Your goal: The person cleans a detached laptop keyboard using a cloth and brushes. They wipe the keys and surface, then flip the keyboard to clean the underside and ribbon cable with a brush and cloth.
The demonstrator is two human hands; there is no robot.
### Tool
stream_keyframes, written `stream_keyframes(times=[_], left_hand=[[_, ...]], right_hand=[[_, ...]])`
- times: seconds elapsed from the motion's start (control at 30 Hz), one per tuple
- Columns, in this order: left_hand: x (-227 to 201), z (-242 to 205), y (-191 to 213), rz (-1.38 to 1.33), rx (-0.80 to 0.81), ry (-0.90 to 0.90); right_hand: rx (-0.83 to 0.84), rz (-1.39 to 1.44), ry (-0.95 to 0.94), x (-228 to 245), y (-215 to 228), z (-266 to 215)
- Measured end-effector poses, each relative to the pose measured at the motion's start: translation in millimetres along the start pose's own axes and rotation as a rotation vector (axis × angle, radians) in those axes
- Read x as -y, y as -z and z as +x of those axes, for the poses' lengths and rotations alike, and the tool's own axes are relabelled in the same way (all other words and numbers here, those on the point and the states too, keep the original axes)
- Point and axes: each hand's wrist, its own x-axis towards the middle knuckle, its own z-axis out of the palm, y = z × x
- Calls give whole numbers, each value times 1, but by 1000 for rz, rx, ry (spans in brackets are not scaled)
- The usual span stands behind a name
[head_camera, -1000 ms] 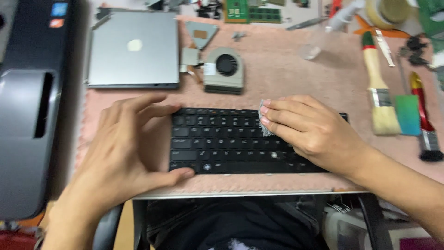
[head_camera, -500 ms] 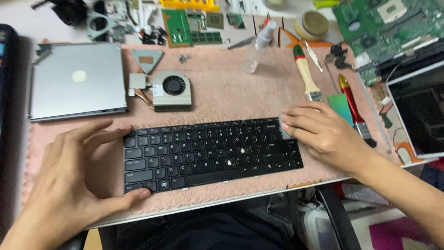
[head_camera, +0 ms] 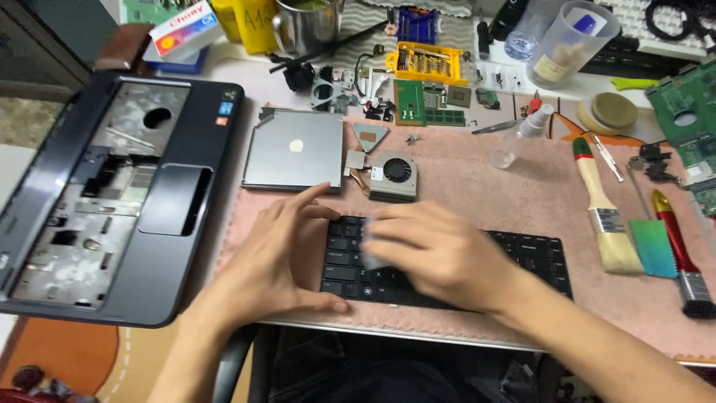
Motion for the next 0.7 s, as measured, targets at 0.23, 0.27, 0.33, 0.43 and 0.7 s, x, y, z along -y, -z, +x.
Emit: stream_keyframes(times=[0.23,0.27,0.33,0.43,0.7], left_hand=[[12,1,-6,42,-1,22],[12,2,-6,54,5,45],[9,2,-5,65,25,70],[6,5,-2,83,51,72],[9,10,-2,148,77,214]], right_hand=[[42,-132,152,8,-62,35],[54,-92,136,6,-66,29],[62,-47,107,5,-65,16],[121,69,41,3,-51,-4],[41,149,-144,4,6,-80]])
